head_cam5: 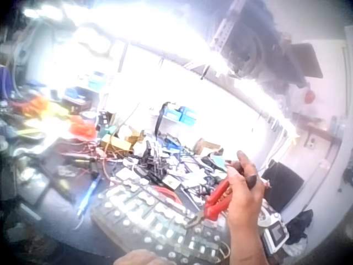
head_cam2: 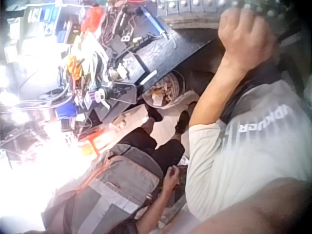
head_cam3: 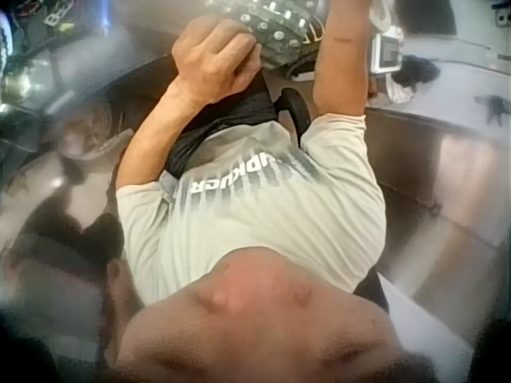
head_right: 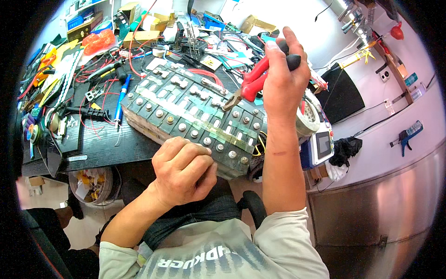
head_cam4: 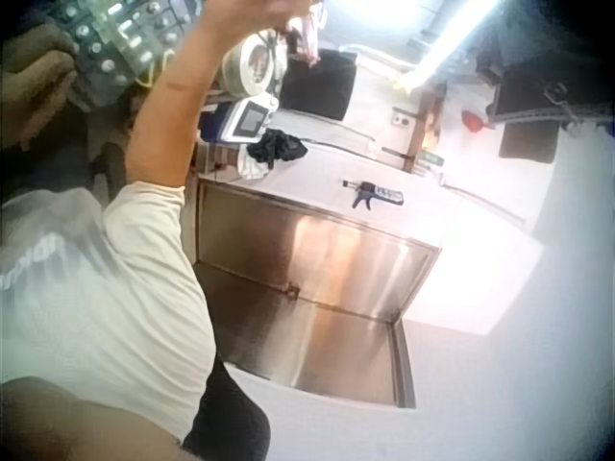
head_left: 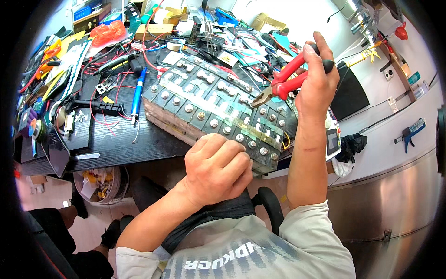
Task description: The person solders connections on a battery pack and uses pliers to adjust components on the battery casing.
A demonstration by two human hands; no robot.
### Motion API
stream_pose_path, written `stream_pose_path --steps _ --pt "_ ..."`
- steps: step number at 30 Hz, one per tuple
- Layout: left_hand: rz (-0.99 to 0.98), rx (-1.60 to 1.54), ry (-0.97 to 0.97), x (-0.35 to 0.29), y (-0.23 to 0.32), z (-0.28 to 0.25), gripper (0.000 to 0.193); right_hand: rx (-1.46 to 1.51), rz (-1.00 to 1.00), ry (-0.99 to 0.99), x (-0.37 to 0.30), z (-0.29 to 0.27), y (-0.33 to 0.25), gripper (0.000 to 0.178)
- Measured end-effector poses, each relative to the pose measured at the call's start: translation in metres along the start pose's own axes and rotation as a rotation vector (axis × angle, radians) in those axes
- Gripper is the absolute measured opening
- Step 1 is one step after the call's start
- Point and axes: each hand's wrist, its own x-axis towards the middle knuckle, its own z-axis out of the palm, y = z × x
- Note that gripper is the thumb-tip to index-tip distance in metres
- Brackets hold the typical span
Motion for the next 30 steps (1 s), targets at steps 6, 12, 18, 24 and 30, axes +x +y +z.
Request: stream_pose_path --steps 6,12,18,24,30 --pt "-0.001 -0.013 0.008 0.000 0.000 0.000 0.017 0.047 0.063 -0.014 0.001 0.004 -0.007 0.055" --pt "0.003 -0.012 0.021 0.000 -0.001 0.001 0.017 0.048 0.078 -0.001 0.004 0.002 -0.010 0.054" --pt "-0.006 -0.005 0.012 -0.001 -0.001 0.001 0.017 0.046 0.103 -0.017 0.000 0.003 -0.014 0.054" --pt "-0.003 0.000 0.019 -0.001 -0.001 0.001 0.017 0.053 0.097 -0.020 0.000 0.004 -0.013 0.056" --pt "-0.011 0.001 0.012 -0.001 0.001 0.002 0.017 0.272 0.170 0.031 0.000 0.014 -0.008 0.066"
